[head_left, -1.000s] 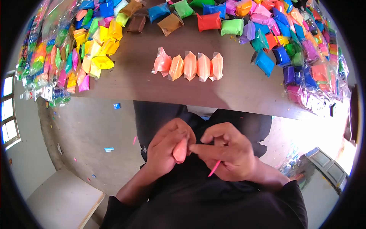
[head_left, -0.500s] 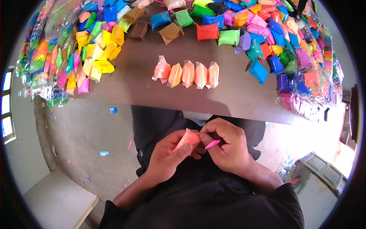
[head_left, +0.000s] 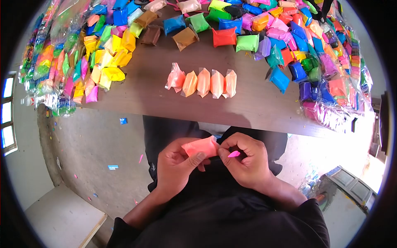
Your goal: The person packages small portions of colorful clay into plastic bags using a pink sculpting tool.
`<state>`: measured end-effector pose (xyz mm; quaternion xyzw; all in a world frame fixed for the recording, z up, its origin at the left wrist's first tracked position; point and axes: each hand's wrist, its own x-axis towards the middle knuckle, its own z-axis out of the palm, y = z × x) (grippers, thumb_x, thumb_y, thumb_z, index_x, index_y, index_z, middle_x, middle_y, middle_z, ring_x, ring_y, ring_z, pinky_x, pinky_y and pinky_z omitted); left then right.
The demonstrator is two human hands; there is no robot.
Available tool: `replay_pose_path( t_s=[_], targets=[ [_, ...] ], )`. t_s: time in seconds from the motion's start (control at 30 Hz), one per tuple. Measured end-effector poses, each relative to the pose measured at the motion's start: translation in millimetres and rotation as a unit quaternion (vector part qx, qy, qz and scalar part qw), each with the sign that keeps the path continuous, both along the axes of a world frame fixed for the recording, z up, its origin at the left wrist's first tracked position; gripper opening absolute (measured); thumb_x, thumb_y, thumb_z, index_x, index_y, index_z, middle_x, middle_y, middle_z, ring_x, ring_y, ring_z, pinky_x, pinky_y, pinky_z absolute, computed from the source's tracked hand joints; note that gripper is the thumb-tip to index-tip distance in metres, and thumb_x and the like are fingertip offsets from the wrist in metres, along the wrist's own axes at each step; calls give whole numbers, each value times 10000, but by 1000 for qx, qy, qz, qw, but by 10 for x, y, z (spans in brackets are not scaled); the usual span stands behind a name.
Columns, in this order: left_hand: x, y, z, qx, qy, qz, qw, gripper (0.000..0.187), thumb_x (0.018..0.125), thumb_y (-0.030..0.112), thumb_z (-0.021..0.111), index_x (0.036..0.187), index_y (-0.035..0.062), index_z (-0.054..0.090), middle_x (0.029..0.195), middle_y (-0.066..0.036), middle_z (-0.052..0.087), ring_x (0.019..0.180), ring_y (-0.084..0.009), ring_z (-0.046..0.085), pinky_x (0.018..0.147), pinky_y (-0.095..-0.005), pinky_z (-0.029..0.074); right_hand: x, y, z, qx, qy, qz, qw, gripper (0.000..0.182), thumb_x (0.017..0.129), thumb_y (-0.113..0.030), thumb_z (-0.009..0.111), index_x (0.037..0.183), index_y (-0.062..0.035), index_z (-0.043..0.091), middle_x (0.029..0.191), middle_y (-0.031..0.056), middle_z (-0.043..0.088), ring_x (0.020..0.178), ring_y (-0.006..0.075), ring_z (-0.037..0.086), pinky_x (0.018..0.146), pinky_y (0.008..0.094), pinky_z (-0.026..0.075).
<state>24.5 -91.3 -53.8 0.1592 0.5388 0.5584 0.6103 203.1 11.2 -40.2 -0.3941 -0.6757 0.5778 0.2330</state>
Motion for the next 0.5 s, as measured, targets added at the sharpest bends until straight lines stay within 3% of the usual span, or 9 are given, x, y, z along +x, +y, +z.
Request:
replay_pose_path(
  t_s=[0.1,0.17,0.23,0.37,0.43,0.5],
  targets=[
    [-41,-22,6,5,77,-29,997,287,959,85,715,1189,-56,618,1033,-156,735,823,-188,738,658,-268,585,20,9,45,-46,-5,27,999,54,877,16,715,916,-1,681,814,47,655,685,80,581,587,231,436],
    [-20,-11,70,-3,95,-44,994,283,957,85,718,1181,-58,621,1025,-156,736,812,-185,737,653,-262,582,0,37,151,-88,-1,19,996,160,846,29,716,1003,5,695,872,113,697,696,131,643,605,262,486],
    [-8,-14,90,-11,113,-60,992,279,955,85,721,1173,-60,624,1018,-156,737,801,-183,737,647,-256,579,-3,66,60,-34,35,32,998,174,847,28,723,1018,3,703,887,117,708,681,130,642,594,258,483],
    [-15,-52,12,17,51,-36,998,274,963,110,725,1173,-49,651,1022,-124,731,847,-147,711,687,-256,552,31,103,-33,52,74,75,993,203,839,15,755,1038,-1,719,926,125,731,662,143,647,571,254,472],
    [21,-76,-69,25,23,-6,999,286,967,121,721,1186,-46,643,1023,-119,728,866,-153,707,717,-274,557,34,39,40,5,59,62,996,215,830,2,772,1038,-2,719,911,122,728,672,154,648,573,259,472],
    [126,-64,-139,54,-155,72,984,301,1015,200,665,1209,-27,627,1030,-108,715,908,-164,697,793,-320,557,19,-2,68,-41,45,49,997,228,820,-11,789,1038,-3,719,896,119,724,683,165,649,576,263,472]
  ],
)
